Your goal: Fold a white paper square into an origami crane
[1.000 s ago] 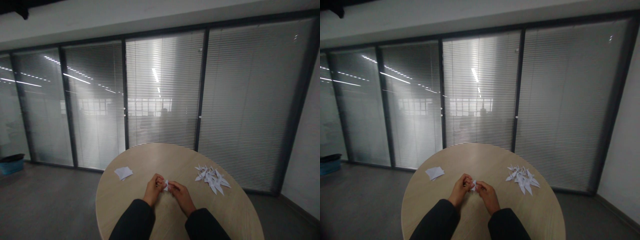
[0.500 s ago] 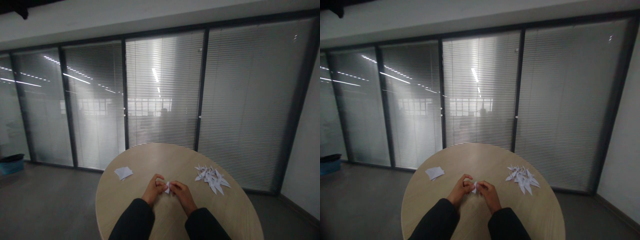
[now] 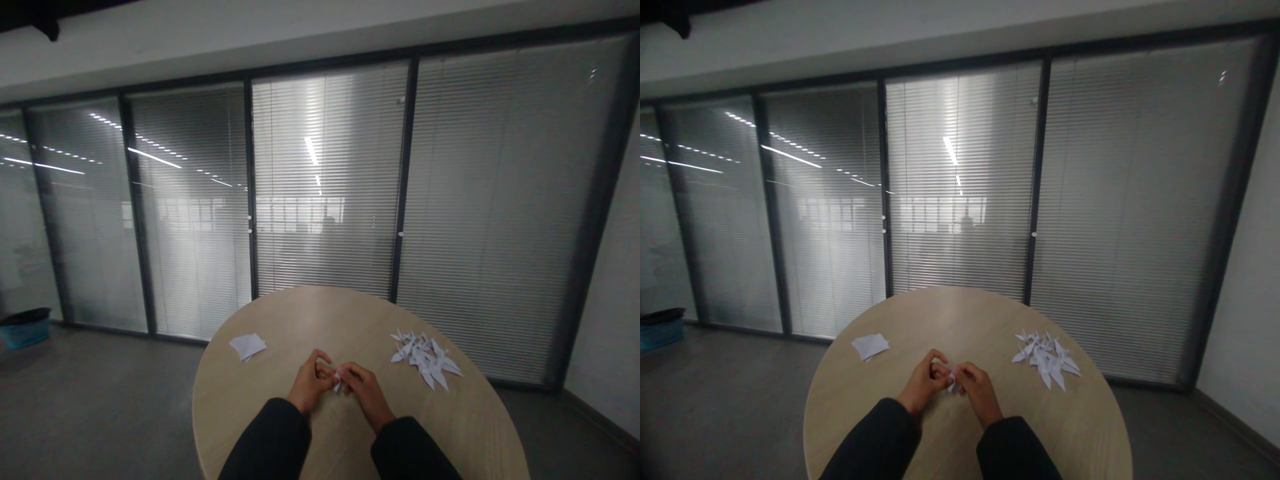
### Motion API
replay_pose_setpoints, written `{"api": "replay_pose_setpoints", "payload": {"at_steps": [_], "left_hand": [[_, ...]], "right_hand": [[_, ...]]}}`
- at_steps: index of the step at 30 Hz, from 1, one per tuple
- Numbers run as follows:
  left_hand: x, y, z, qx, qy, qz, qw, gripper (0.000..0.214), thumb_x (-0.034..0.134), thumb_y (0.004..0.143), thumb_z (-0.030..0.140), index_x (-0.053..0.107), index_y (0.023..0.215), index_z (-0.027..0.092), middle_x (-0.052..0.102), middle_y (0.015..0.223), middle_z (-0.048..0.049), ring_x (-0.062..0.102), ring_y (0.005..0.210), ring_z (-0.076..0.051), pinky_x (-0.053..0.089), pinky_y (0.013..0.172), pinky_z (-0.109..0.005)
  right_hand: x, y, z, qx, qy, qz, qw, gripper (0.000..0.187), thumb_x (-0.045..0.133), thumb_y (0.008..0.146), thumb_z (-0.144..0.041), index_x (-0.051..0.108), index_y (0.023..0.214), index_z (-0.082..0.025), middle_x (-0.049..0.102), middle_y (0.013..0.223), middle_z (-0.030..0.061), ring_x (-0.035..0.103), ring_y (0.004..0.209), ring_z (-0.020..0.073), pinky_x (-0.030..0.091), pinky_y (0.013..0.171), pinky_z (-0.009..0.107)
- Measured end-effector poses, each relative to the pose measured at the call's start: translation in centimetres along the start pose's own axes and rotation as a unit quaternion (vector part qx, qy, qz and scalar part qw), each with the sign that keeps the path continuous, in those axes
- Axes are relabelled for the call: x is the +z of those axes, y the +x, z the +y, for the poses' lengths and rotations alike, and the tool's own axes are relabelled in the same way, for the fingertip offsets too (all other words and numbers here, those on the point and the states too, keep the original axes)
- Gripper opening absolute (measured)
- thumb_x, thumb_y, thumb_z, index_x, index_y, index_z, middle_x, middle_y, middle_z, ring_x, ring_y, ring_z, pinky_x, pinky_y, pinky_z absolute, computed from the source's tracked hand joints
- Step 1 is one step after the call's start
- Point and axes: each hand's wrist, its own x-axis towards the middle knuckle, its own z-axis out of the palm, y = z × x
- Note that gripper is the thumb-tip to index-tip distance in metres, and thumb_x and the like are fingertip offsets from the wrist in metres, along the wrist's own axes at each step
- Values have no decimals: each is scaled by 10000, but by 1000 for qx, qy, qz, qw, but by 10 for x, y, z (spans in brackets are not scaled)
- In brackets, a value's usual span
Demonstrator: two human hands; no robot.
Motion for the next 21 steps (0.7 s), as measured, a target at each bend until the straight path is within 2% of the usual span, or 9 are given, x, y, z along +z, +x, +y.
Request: {"api": "replay_pose_setpoints", "payload": {"at_steps": [5,8,10,13,15,18,21], "left_hand": [[2,-3,-2,44,115,8,992,306,695,689,277,485,894,189,605,628,26,536,572,-105,388,588,-220],[3,-3,-3,49,136,-3,990,330,674,696,254,501,971,189,614,673,20,556,621,-118,403,610,-224],[3,-3,-5,39,151,-9,988,325,682,675,244,539,959,179,629,709,6,564,651,-127,407,616,-226],[2,-1,-6,8,174,-12,985,195,657,686,289,622,814,147,654,688,-23,562,634,-135,404,606,-234],[1,0,-6,-16,172,-15,985,203,629,704,327,652,750,131,667,645,-39,561,592,-137,403,587,-239],[0,0,-5,-39,167,-12,985,220,625,695,325,677,749,119,682,613,-52,580,564,-144,407,563,-236],[0,-1,-1,-42,197,-4,980,197,611,698,291,694,751,121,700,623,-58,612,589,-152,422,580,-232]], "right_hand": [[-1,-1,5,-20,-33,7,999,380,657,659,-537,691,713,-162,683,679,47,599,641,194,453,610,278],[-2,0,6,-34,-34,15,999,377,654,670,-536,699,720,-164,701,726,64,629,732,228,470,697,306],[-3,0,6,-36,-32,19,999,373,649,677,-530,697,730,-163,705,752,74,634,748,237,474,713,317],[-3,0,3,-35,-29,23,999,357,642,687,-511,689,753,-163,703,771,77,632,766,239,474,724,320],[-2,-1,2,-34,-30,24,999,348,634,694,-501,682,770,-165,700,774,74,629,769,235,474,718,313],[-1,-1,3,-25,-37,32,998,341,638,683,-480,675,814,-168,697,791,70,627,767,230,476,690,302],[1,0,4,-21,-60,26,998,306,636,682,-457,672,779,-169,692,765,61,624,753,223,471,692,298]]}}
